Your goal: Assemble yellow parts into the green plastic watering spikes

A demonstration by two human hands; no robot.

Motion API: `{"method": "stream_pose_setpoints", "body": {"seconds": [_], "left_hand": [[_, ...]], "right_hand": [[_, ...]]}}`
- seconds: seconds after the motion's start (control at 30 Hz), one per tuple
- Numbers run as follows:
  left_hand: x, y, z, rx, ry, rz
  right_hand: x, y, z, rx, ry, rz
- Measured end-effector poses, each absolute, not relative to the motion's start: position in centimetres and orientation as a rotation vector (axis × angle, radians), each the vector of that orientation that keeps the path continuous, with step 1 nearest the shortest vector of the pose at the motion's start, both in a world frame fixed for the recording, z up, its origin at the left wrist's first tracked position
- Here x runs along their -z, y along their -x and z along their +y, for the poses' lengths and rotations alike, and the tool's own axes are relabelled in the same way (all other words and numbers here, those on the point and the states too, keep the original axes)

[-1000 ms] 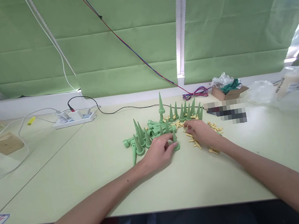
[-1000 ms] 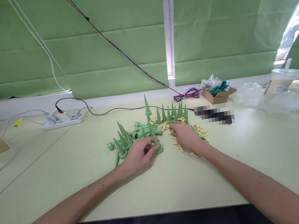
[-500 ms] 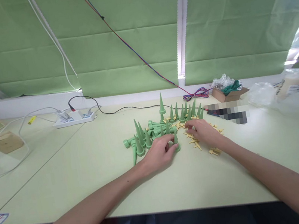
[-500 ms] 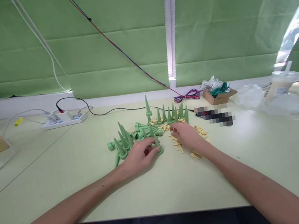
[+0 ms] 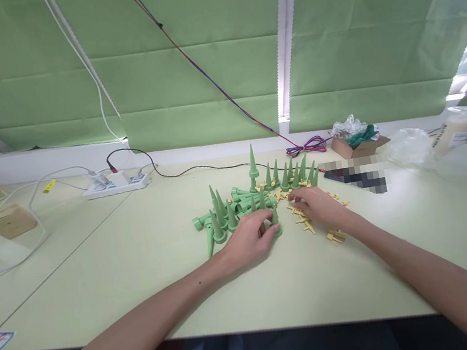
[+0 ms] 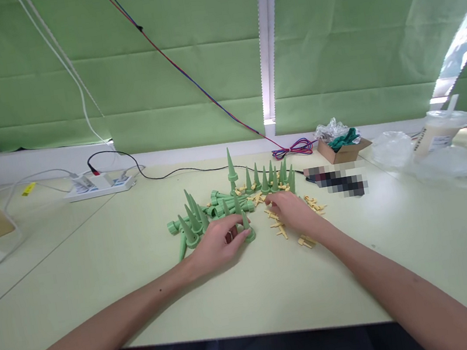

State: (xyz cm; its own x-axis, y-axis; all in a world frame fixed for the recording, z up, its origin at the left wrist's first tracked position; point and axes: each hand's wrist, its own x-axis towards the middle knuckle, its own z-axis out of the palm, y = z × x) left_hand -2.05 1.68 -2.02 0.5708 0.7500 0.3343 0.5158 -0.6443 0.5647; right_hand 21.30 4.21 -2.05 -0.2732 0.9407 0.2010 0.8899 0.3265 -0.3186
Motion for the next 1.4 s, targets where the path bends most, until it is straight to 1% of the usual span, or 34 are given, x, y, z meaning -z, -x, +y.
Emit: {"method": "stream_pose_setpoints", "body": {"seconds": [0.27, 0.8, 0.93, 1.1, 1.4], "left_hand": [[1.8, 2.0, 1.5, -0.786, -2.397, 1.003], [2.0, 2.0, 1.8, -0.828, -2.406, 1.083], [2.0, 2.1, 1.7, -0.881, -2.37, 1.096], [2.2, 2.0, 1.7, -0.936, -2.331, 1.111], [2.3, 2.0, 1.8, -0.967, -2.255, 1.073]], "right_hand": [[2.0, -22.0, 4.5, -0.277, 1.605, -2.321], [2.9, -21.1, 4.2, -0.062, 1.6, -2.317], [2.4, -20.6, 3.6, -0.042, 1.513, -2.239], [1.9, -19.4, 1.8, -0.119, 1.358, -2.241], [2.3, -18.4, -0.2, -0.182, 1.164, -2.242]]}}
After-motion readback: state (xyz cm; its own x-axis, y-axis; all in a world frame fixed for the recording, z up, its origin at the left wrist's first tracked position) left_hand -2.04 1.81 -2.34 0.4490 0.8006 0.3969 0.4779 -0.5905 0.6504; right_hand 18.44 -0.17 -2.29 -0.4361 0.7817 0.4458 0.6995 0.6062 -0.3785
